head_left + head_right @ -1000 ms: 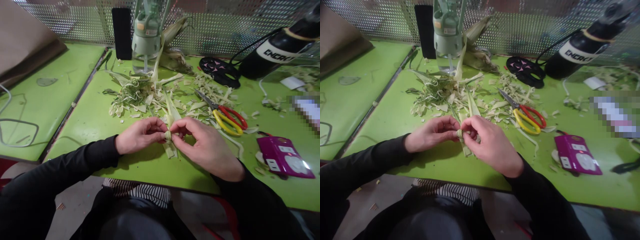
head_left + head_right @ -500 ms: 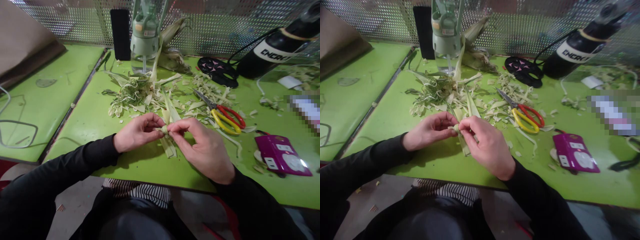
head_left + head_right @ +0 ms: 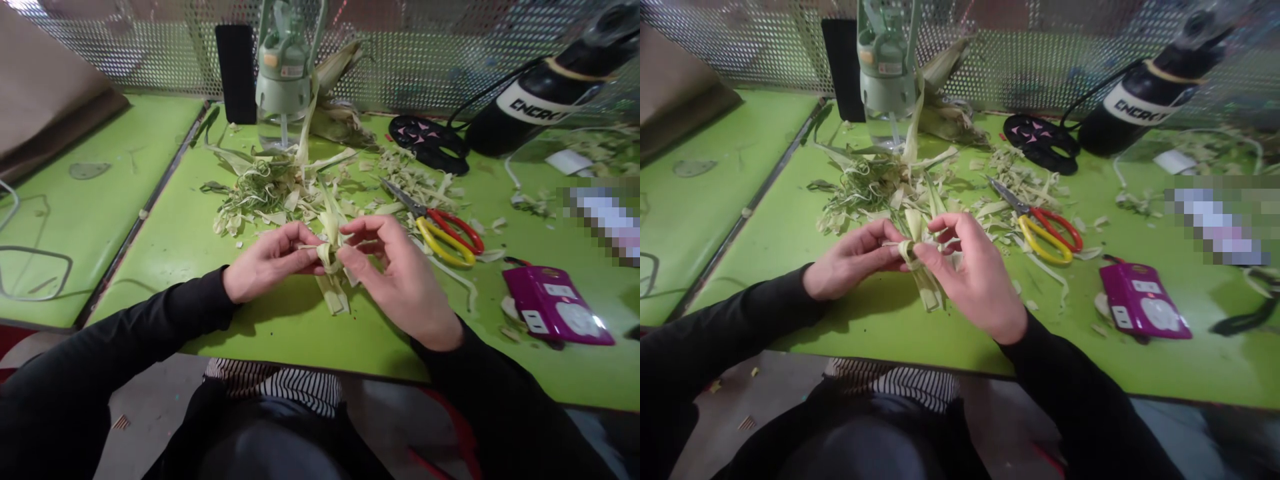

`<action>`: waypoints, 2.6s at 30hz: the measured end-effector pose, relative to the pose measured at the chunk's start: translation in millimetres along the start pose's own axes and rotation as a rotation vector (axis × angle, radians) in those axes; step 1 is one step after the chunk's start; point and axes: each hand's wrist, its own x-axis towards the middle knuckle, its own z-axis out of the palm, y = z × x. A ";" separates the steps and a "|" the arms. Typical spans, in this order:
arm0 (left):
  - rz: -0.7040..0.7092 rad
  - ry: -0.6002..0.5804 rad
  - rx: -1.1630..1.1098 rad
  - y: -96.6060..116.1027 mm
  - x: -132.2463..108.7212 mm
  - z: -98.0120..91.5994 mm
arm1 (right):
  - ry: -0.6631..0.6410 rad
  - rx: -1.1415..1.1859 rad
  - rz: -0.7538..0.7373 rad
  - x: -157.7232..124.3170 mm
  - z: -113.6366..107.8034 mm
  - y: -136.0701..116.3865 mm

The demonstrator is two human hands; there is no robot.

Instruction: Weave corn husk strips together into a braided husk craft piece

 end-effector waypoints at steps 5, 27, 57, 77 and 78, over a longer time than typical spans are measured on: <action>0.016 0.030 -0.080 -2.2 0.1 -0.6 | -0.159 0.044 0.010 3.8 -6.2 1.9; -0.040 -0.134 0.153 -11.4 -4.2 5.3 | 0.039 0.175 0.081 -5.0 19.4 4.3; -0.138 -0.157 -0.190 -8.5 -2.5 4.2 | -0.083 0.505 0.274 4.4 12.9 12.4; -0.138 -0.147 -0.145 4.1 0.9 -2.2 | -0.473 0.017 0.001 10.8 -35.5 5.4; -0.132 -0.139 -0.152 4.6 1.0 -2.5 | -0.449 0.027 0.033 10.1 -37.0 6.5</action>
